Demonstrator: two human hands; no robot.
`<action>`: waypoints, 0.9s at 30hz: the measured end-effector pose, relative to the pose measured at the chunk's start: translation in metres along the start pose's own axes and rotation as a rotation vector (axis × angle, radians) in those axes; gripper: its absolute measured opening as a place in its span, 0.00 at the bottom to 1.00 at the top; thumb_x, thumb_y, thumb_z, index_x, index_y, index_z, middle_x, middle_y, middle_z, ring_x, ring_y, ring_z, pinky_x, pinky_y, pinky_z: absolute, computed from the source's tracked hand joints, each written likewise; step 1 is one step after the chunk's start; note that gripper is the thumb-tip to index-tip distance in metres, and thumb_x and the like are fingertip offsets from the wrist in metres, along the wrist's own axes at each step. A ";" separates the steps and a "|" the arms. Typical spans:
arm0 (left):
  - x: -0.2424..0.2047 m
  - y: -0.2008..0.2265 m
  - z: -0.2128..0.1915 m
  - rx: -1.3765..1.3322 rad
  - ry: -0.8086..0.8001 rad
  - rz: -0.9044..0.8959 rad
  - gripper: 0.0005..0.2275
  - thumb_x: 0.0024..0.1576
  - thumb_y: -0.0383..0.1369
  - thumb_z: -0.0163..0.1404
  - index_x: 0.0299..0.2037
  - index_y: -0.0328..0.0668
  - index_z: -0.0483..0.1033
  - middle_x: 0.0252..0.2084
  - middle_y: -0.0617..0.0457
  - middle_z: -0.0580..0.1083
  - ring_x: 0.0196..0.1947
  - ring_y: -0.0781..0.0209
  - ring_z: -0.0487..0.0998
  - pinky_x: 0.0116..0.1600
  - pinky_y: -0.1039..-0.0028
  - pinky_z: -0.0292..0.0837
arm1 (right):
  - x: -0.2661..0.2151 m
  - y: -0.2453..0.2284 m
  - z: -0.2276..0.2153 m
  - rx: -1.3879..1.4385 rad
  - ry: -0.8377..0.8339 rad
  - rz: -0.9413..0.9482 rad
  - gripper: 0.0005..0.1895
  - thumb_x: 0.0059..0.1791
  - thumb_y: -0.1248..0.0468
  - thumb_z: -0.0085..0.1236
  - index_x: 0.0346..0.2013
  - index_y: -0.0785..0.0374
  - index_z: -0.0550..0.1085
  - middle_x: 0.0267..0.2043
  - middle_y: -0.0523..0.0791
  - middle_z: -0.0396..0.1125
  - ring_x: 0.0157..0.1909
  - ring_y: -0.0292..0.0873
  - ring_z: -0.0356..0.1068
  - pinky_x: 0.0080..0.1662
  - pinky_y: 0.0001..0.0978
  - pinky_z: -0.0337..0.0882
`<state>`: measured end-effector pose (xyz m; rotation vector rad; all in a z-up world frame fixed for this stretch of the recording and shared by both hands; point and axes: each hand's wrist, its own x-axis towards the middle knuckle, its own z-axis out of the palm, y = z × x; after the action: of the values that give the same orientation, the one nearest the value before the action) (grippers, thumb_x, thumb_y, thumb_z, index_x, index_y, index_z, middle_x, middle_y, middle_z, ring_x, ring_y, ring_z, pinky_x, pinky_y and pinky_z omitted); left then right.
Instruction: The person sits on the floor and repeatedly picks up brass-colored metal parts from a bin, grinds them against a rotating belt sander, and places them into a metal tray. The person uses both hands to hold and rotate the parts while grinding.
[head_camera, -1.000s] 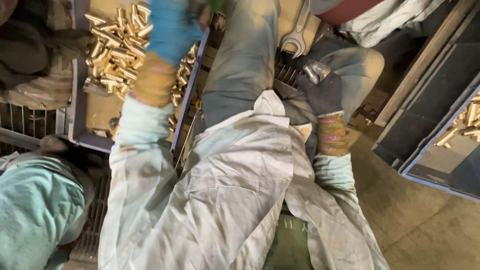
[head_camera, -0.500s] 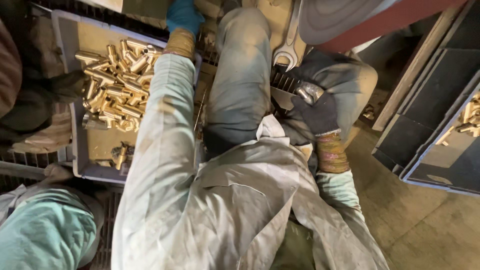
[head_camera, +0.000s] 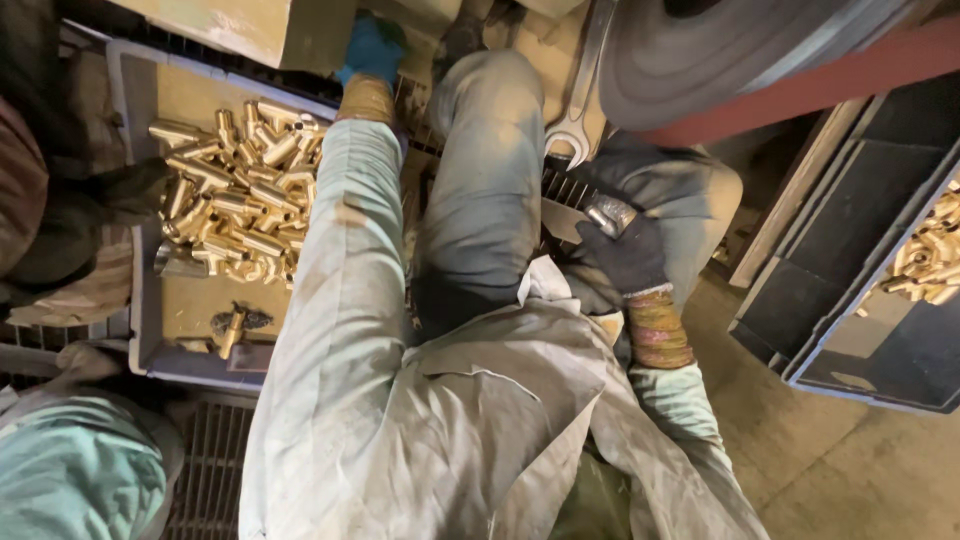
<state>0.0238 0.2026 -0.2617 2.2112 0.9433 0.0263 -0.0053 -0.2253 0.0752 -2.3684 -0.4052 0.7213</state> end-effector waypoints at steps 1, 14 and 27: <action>-0.005 -0.004 -0.001 0.008 -0.005 -0.009 0.18 0.55 0.36 0.60 0.55 0.46 0.73 0.52 0.43 0.75 0.52 0.43 0.75 0.55 0.60 0.69 | -0.003 0.001 0.000 0.003 0.003 -0.004 0.19 0.47 0.57 0.69 0.47 0.65 0.78 0.42 0.49 0.77 0.42 0.46 0.78 0.46 0.37 0.76; -0.021 -0.001 -0.025 0.126 -0.020 -0.009 0.20 0.56 0.40 0.57 0.59 0.51 0.72 0.62 0.42 0.72 0.62 0.43 0.72 0.63 0.61 0.66 | -0.001 -0.011 -0.004 0.051 0.043 -0.039 0.17 0.47 0.59 0.69 0.46 0.65 0.78 0.40 0.49 0.76 0.41 0.46 0.78 0.46 0.38 0.76; -0.137 0.056 -0.153 -0.564 0.060 0.433 0.15 0.71 0.40 0.53 0.55 0.32 0.76 0.54 0.44 0.78 0.53 0.58 0.77 0.59 0.68 0.74 | -0.004 0.022 -0.006 0.440 0.222 -0.145 0.12 0.46 0.65 0.68 0.44 0.62 0.80 0.43 0.44 0.75 0.44 0.38 0.76 0.49 0.31 0.75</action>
<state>-0.0848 0.1820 -0.0796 1.8410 0.3975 0.5003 -0.0029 -0.2462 0.0664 -1.9528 -0.2846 0.4214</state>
